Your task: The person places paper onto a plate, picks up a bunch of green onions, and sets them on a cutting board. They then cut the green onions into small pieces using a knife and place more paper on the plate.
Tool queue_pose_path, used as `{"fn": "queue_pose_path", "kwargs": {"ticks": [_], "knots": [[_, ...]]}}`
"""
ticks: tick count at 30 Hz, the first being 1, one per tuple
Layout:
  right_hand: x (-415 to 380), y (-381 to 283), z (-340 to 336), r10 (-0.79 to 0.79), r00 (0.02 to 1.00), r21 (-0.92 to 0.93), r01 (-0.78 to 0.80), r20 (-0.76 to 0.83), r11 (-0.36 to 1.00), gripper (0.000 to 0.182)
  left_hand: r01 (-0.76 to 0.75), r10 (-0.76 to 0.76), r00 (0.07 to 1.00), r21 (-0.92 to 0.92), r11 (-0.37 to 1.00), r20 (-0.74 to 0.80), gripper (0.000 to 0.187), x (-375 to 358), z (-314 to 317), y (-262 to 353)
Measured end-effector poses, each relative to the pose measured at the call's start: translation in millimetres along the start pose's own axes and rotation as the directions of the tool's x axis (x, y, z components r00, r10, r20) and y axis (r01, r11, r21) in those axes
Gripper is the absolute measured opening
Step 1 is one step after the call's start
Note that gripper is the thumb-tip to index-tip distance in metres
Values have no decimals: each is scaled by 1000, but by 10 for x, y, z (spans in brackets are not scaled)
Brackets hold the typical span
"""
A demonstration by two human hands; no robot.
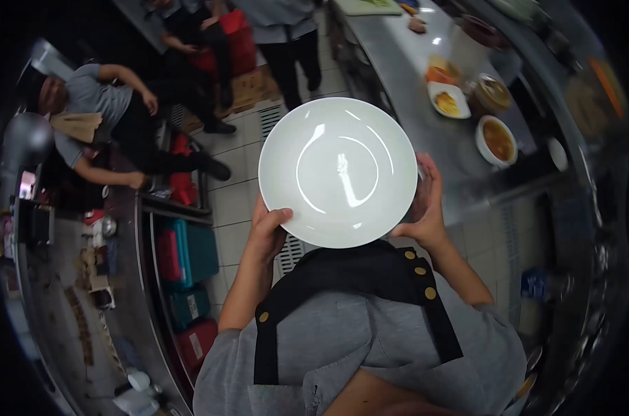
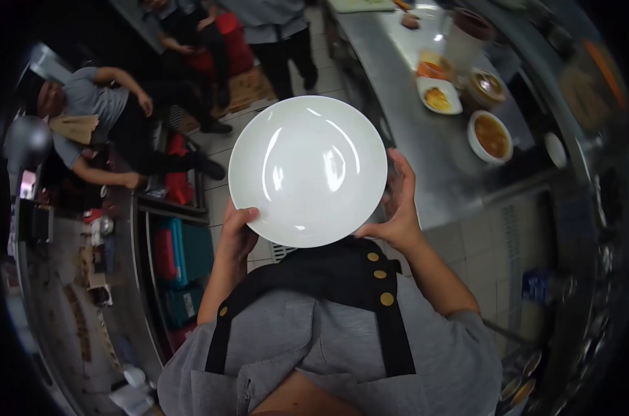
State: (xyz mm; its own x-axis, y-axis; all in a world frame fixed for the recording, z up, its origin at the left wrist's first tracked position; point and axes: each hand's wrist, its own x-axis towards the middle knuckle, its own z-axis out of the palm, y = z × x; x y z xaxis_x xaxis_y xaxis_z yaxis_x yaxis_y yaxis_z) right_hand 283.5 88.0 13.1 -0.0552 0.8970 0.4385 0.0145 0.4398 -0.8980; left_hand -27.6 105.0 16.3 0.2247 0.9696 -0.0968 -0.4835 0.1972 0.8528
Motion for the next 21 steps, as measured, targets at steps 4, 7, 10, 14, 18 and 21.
{"fn": "queue_pose_path", "kwargs": {"ticks": [4,7,10,14,18,21], "knots": [[635,583,304,481,821,623,-556,307,551,94,-73,99,980,150,986,-173,92,288,-305,272],[1161,788,597,663,632,404,-771,401,491,68,-56,117,952,212,976,-285,91,472,-562,374],[1690,888,814,654,641,416,-764,402,493,83,-44,191,935,437,899,-299,89,724,-819,504],[2380,1127,950,583,725,356,-689,367,632,95,-246,682,720,871,426,-130,91,1427,-962,654],[3121,1472,983,520,794,341,-605,314,719,94,-134,575,790,975,-177,213,82,2197,-1185,1111],[3671,1606,1008,538,811,308,-585,230,751,93,-272,468,814,938,-214,342,82,2972,-1446,1296]]}}
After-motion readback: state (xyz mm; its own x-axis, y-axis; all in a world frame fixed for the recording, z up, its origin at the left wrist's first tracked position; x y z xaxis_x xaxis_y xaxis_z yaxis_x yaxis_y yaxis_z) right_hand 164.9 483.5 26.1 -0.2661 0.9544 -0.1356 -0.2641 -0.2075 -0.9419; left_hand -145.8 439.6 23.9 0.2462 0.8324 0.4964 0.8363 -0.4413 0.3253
